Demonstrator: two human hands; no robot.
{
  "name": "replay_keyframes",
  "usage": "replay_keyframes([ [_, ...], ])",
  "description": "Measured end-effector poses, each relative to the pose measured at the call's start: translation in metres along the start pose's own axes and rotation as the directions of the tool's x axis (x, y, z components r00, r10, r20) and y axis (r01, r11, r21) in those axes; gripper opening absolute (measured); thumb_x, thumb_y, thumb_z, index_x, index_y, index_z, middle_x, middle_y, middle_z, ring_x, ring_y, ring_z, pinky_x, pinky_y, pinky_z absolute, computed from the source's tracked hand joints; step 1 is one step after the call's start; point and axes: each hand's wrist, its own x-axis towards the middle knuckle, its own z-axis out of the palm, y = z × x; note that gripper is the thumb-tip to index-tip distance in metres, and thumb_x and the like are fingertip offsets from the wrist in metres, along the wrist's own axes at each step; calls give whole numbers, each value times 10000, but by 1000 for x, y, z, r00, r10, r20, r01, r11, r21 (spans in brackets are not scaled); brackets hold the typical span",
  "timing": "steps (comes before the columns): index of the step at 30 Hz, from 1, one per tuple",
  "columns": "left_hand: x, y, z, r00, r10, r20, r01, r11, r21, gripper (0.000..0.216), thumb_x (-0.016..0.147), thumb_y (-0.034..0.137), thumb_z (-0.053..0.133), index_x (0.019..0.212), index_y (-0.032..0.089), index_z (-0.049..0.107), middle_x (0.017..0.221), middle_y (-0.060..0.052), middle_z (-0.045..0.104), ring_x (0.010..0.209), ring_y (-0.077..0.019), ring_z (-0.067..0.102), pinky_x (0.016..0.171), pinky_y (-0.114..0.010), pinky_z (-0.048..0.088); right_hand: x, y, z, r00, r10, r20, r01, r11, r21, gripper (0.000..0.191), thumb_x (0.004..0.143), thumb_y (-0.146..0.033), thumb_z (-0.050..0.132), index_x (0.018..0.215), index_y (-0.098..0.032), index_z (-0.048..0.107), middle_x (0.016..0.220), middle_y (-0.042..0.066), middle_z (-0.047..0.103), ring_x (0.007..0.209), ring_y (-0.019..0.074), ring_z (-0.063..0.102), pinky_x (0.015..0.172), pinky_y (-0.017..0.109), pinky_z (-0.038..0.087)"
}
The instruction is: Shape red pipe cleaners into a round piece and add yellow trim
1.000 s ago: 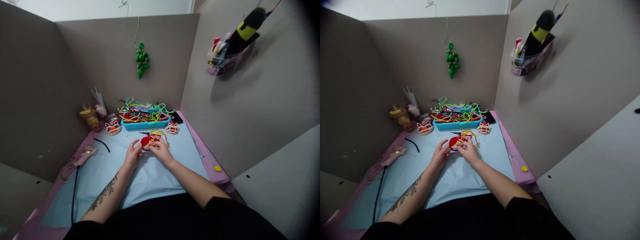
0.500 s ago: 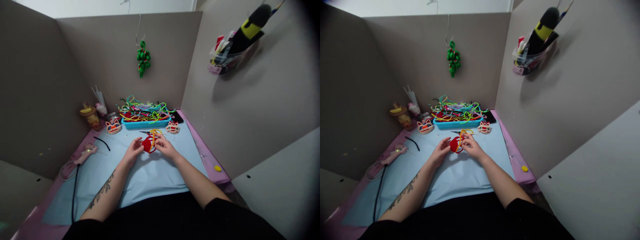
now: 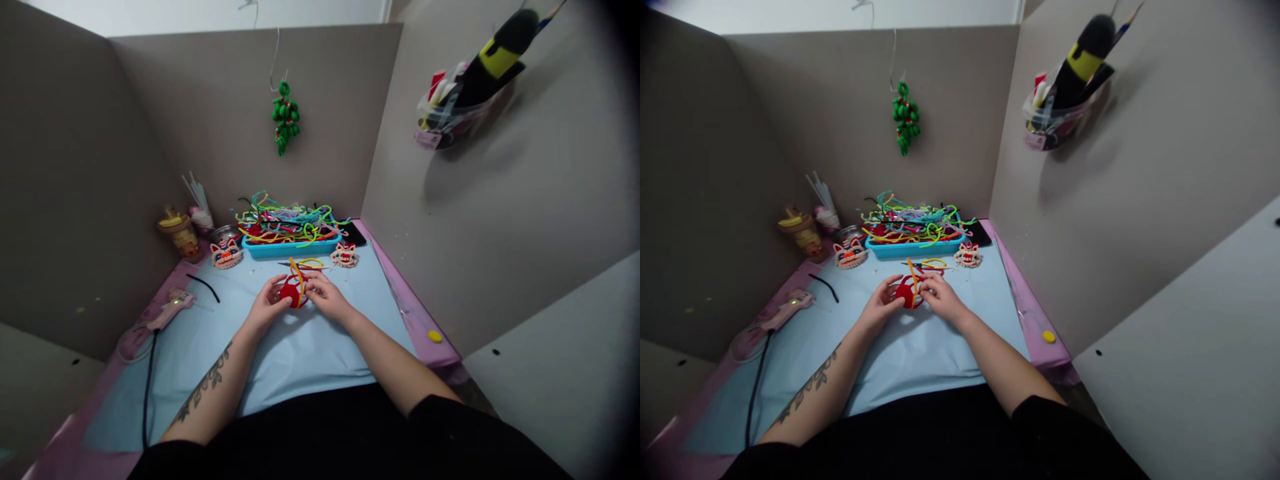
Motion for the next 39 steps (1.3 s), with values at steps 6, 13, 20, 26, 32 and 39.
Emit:
replay_keyframes([
  [6, -3, 10, 5, 993, -97, -61, 90, 990, -107, 755, 588, 290, 843, 1252, 201, 493, 922, -58, 701, 685, -148, 654, 518, -186, 460, 3, 2, 6, 967, 249, -56, -204, 885, 418, 387, 703, -390, 717, 1051, -249, 619, 1051, 33, 641, 846, 169, 578, 761, 306, 442],
  [13, -5, 10, 5, 980, -197, -2, 193, 963, -190, 692, 605, 237, 831, 1224, 219, 520, 979, -65, 694, 660, -147, 660, 448, -182, 477, 3, 0, 18, 922, 369, 121, -362, 703, 612, 376, 605, -454, 788, 825, -173, 669, 763, 22, 694, 670, 146, 590, 708, 298, 433],
  [20, -3, 4, 11, 978, -210, -13, 202, 957, -210, 777, 594, 264, 846, 1276, 213, 476, 988, -98, 704, 610, -131, 653, 427, -153, 425, 3, -5, 28, 917, 370, 147, -361, 618, 698, 362, 563, -417, 816, 771, -184, 634, 754, 15, 691, 698, 163, 625, 743, 320, 469],
  [26, -2, 3, 9, 973, -230, 0, 226, 955, -193, 854, 593, 265, 844, 1332, 200, 421, 851, -71, 711, 496, -103, 599, 381, -148, 365, 3, -6, 26, 925, 344, 160, -361, 668, 651, 353, 576, -454, 813, 692, -167, 644, 677, 12, 656, 644, 142, 574, 716, 309, 454],
  [32, -2, 3, 5, 967, -252, 30, 253, 949, -191, 902, 567, 288, 856, 1352, 193, 421, 787, -53, 701, 428, -65, 526, 368, -139, 337, 4, -7, 16, 952, 286, 109, -297, 777, 555, 296, 513, -380, 860, 580, -168, 665, 880, 19, 650, 851, 161, 582, 891, 317, 399],
  [39, -2, 4, 2, 966, -257, 39, 260, 944, -203, 806, 604, 251, 838, 1318, 211, 465, 873, -67, 711, 485, -87, 584, 391, -149, 384, 4, -1, 10, 937, 320, 142, -345, 779, 523, 269, 567, -400, 823, 617, -167, 698, 852, 24, 662, 774, 145, 578, 808, 306, 415],
])
